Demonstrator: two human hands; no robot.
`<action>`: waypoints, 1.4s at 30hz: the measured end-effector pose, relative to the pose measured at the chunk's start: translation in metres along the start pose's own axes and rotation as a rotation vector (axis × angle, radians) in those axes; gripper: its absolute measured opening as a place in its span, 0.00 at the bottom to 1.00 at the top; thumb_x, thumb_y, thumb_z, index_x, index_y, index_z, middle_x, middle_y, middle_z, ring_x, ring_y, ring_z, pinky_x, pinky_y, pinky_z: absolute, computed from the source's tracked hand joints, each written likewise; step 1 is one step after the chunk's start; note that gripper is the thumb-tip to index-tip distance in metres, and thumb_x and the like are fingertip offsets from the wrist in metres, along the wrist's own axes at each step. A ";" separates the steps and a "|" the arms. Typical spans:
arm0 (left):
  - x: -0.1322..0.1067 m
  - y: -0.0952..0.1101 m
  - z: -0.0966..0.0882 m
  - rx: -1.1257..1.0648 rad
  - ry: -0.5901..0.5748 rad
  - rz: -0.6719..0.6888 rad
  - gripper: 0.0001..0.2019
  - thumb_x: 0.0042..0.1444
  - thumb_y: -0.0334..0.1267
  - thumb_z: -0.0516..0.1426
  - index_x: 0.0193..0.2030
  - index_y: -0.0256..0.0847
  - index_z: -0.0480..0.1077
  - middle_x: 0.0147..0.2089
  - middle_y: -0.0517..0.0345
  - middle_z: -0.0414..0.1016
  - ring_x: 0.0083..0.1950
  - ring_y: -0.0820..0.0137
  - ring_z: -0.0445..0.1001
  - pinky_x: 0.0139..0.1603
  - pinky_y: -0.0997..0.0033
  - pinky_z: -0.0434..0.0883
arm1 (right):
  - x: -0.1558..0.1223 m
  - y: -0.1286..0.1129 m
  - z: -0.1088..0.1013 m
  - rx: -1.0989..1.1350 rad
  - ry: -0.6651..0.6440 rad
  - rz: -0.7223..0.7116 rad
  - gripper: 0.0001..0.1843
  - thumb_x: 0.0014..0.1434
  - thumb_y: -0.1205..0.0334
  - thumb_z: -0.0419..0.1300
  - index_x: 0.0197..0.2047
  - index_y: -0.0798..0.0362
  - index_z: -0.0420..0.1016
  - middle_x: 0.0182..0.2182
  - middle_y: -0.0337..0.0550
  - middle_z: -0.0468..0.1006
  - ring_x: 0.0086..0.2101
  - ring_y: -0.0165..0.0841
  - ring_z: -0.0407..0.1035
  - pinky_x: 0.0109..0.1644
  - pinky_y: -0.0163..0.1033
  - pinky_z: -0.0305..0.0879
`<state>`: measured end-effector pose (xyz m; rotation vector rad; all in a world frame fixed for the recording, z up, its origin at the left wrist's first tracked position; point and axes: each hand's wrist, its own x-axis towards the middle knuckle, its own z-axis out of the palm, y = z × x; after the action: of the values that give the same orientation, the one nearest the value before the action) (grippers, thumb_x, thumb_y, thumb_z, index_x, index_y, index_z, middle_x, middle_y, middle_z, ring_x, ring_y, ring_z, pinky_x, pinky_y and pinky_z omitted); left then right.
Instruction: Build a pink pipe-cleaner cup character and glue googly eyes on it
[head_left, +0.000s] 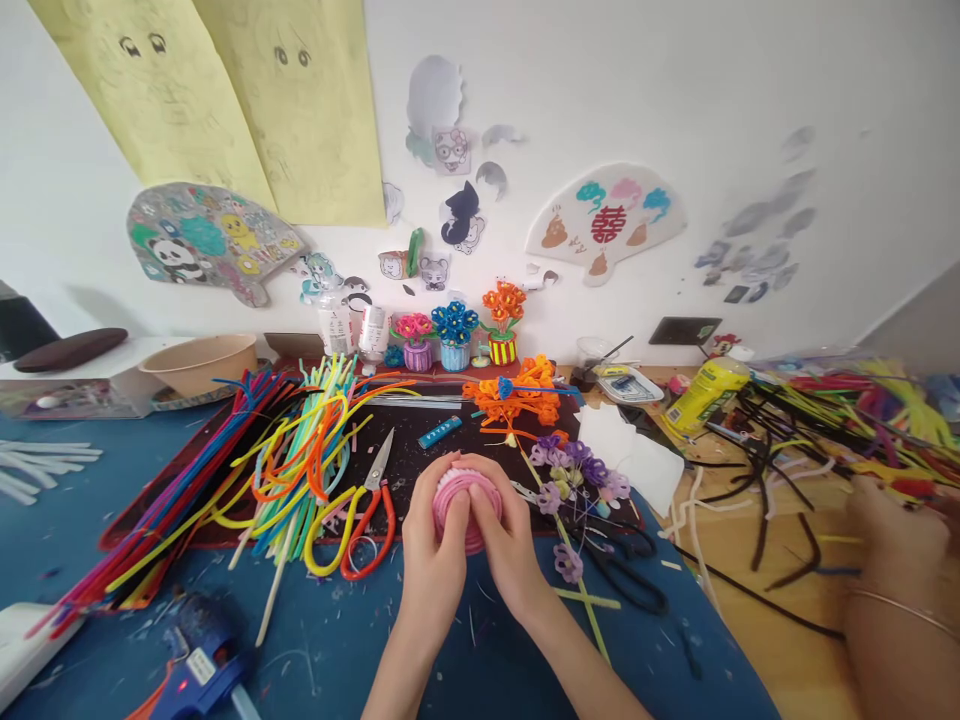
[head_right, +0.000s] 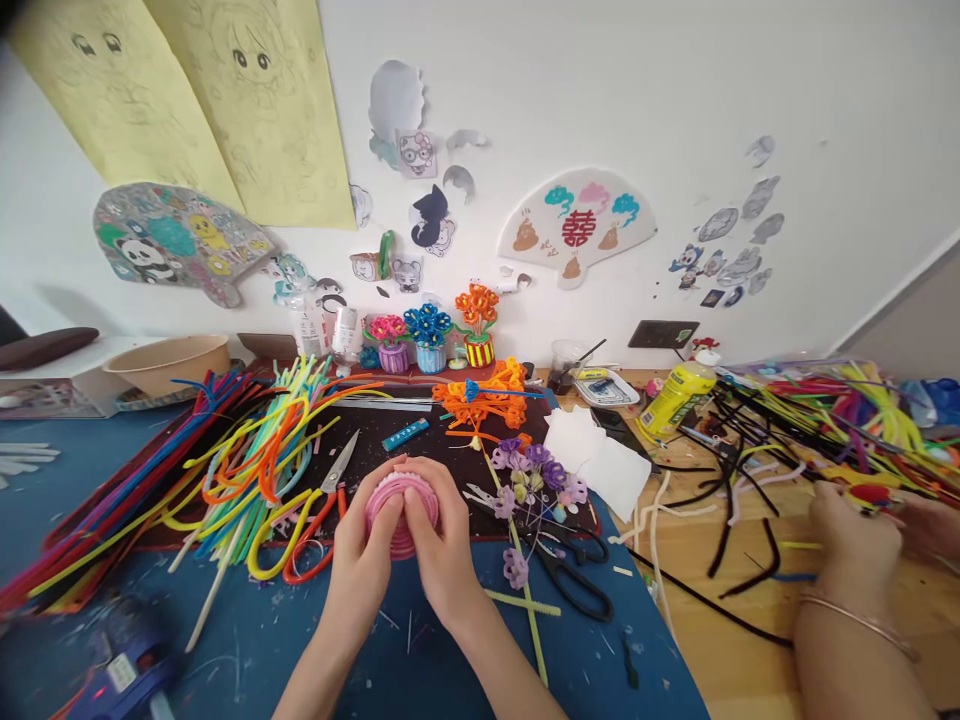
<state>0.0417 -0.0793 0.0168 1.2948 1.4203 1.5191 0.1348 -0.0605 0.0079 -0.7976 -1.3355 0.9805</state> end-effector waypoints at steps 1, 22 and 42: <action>0.000 0.000 0.001 -0.003 0.008 -0.003 0.19 0.61 0.45 0.52 0.56 0.39 0.68 0.59 0.46 0.71 0.60 0.59 0.69 0.61 0.57 0.64 | 0.000 -0.001 0.000 -0.005 0.005 0.005 0.12 0.66 0.56 0.54 0.48 0.49 0.75 0.48 0.46 0.76 0.50 0.39 0.70 0.59 0.44 0.64; 0.000 -0.005 0.002 -0.028 -0.009 0.014 0.20 0.61 0.46 0.53 0.56 0.39 0.69 0.59 0.46 0.72 0.60 0.58 0.69 0.61 0.58 0.65 | -0.002 -0.002 0.001 -0.012 0.037 0.047 0.11 0.66 0.54 0.54 0.45 0.49 0.74 0.45 0.46 0.76 0.48 0.39 0.70 0.56 0.43 0.66; -0.002 -0.019 0.011 -0.050 0.097 0.062 0.19 0.63 0.48 0.52 0.55 0.40 0.70 0.58 0.47 0.72 0.60 0.61 0.70 0.64 0.58 0.62 | 0.005 0.012 -0.006 0.029 -0.041 0.081 0.18 0.66 0.48 0.53 0.45 0.51 0.77 0.42 0.46 0.79 0.44 0.38 0.73 0.51 0.42 0.68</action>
<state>0.0495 -0.0741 -0.0033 1.2614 1.4047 1.6685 0.1393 -0.0503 -0.0014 -0.8190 -1.3292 1.0830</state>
